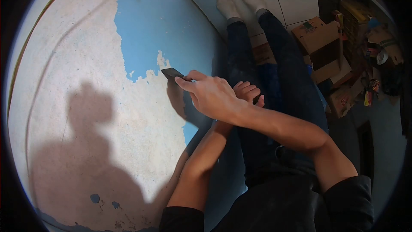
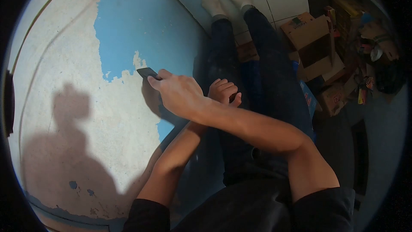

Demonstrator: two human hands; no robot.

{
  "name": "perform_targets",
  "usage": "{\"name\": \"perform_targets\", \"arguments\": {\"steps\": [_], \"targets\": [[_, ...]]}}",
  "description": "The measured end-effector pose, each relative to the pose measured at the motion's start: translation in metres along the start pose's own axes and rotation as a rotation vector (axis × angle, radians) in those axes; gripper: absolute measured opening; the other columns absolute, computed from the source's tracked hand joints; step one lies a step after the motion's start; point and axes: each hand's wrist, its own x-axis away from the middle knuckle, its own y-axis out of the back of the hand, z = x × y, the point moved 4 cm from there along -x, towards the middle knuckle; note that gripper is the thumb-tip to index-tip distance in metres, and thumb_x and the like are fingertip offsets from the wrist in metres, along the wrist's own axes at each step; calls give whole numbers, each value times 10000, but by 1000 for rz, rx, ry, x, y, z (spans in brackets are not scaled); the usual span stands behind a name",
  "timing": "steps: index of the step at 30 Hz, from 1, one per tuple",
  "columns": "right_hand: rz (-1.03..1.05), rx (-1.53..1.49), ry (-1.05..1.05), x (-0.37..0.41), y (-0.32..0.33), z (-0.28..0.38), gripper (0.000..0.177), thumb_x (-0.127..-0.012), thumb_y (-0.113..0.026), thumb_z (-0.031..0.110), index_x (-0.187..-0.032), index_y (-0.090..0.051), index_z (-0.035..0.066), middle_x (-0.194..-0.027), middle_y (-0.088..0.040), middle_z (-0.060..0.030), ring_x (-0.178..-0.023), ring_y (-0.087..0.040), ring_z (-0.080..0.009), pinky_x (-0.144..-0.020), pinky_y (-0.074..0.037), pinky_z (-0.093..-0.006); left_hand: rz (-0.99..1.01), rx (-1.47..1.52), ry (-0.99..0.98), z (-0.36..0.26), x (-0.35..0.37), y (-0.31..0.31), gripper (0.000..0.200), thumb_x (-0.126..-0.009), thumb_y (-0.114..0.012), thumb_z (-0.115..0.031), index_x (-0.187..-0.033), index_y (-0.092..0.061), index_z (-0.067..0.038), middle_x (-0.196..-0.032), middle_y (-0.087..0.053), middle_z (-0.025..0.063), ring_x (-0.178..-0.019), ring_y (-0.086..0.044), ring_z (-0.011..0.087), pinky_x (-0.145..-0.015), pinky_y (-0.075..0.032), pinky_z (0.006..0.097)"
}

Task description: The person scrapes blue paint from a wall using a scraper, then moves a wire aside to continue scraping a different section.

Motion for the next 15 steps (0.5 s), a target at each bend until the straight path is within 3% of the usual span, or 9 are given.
{"name": "perform_targets", "arguments": {"steps": [5,9,12,15], "targets": [[-72,61,7,-49,-1,-24,436,-915,-594,0,-1337,-679,67,-1074,-674,-161,-793,-715,-380,-704,-599,-452,-207,-128,-148,7,7,-14,232,-793,-707,-269,-703,-562,-111,-714,-554,42,-704,-524,244,-681,-418,381],[-33,80,10,-44,4,-15,441,-906,-620,13,-1340,-675,66,-1101,-681,-152,-809,-724,-380,-712,-610,-439,-105,-109,-177,-1,-3,1,225,-797,-692,-250,-688,-563,-100,-691,-538,49,-681,-513,251,-657,-401,396],[2,25,4,3,2,9,438,-901,-630,21,-1335,-674,61,-1082,-683,-145,-807,-726,-377,-714,-614,-441,-64,65,-28,-2,-2,4,235,-812,-693,-250,-686,-556,-109,-692,-525,36,-693,-514,241,-666,-398,395],[-47,38,18,2,1,10,430,-902,-632,25,-1328,-678,64,-1095,-691,-138,-799,-731,-366,-705,-618,-438,-90,73,-32,-3,-4,6,249,-818,-687,-232,-662,-542,-105,-670,-515,40,-679,-505,242,-652,-387,401]]}}
